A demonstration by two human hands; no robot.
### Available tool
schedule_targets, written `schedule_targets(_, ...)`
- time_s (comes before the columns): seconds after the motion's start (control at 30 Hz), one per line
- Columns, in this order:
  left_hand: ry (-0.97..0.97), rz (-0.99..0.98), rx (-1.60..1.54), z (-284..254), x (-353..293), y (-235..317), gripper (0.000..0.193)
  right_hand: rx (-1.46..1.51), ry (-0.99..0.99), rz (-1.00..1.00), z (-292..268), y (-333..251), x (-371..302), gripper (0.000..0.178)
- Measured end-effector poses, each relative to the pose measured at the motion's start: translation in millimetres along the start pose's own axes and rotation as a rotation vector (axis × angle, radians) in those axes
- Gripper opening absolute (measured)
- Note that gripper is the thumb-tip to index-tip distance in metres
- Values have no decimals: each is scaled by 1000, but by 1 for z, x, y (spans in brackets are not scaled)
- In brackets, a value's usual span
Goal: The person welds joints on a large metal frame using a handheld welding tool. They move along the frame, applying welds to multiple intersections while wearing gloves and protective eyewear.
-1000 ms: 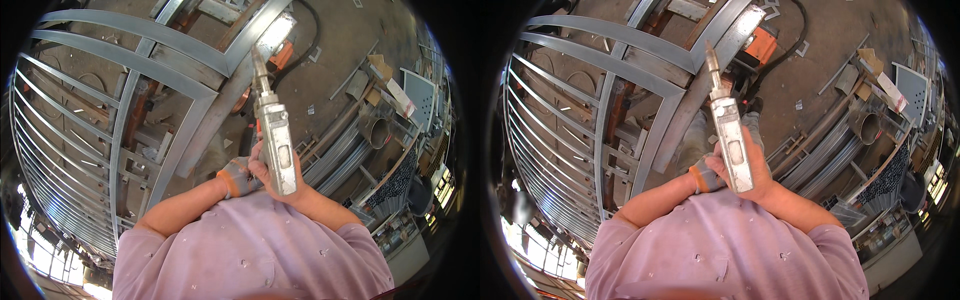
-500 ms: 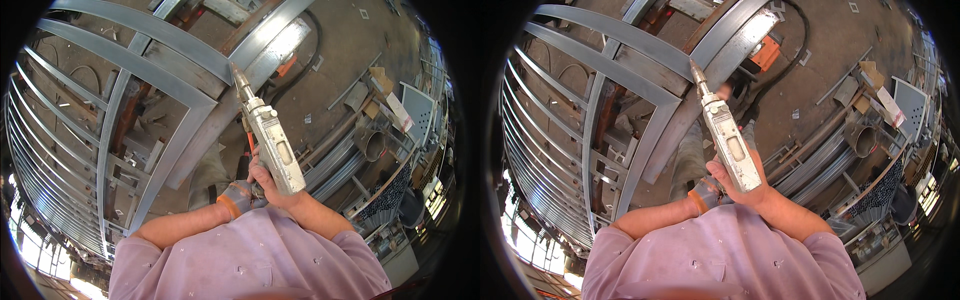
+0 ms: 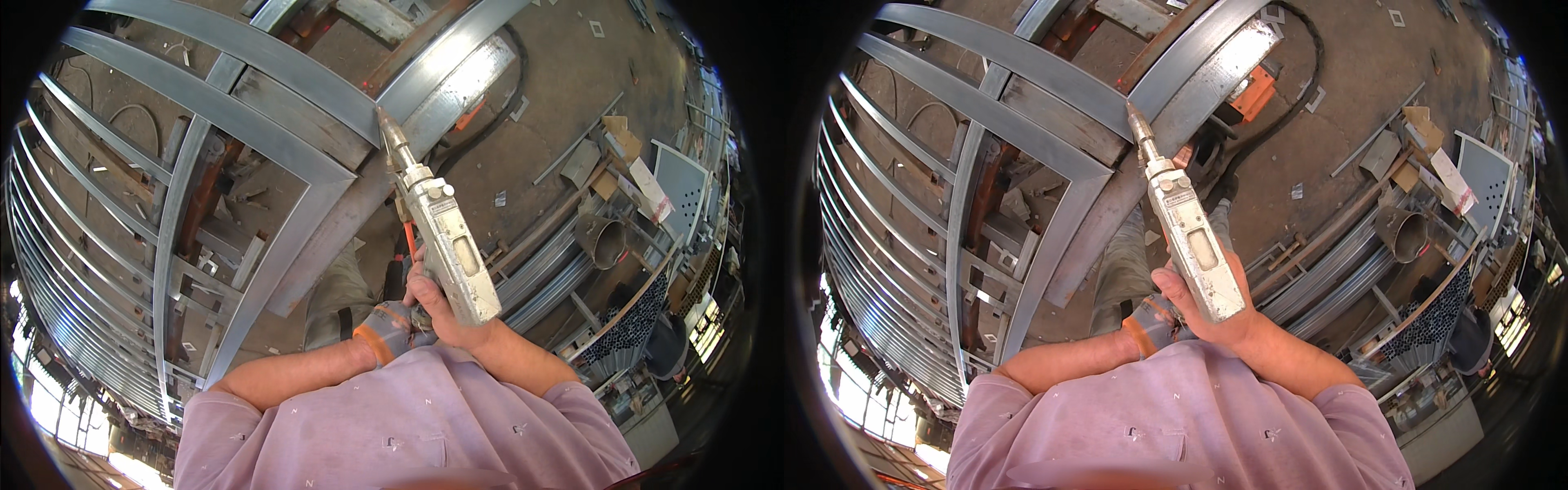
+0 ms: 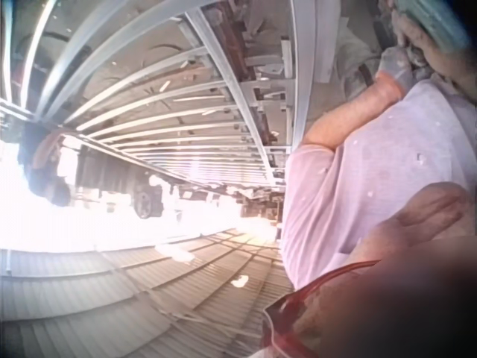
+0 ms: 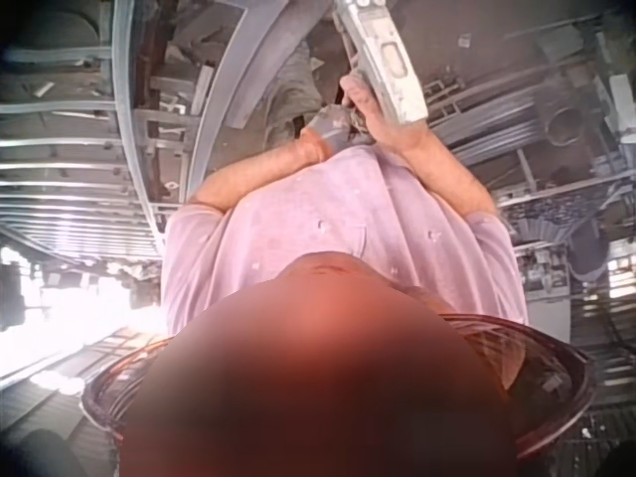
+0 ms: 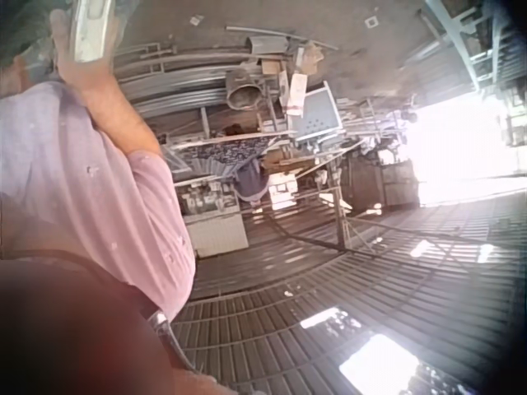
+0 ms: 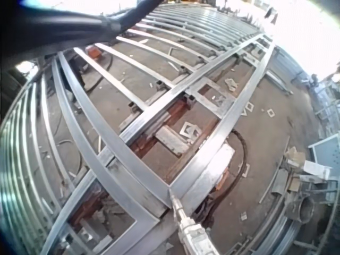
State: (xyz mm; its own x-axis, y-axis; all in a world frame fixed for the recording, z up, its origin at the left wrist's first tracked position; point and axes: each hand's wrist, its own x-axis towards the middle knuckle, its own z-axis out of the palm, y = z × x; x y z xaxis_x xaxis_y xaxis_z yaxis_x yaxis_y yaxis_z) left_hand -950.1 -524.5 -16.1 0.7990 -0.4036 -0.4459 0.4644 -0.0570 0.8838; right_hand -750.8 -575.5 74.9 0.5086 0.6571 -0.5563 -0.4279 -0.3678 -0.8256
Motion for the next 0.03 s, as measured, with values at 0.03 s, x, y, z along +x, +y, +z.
schedule_targets(0.03,1,2,0,-1,1,1,28,-1,3,-1,1,0,0,45)
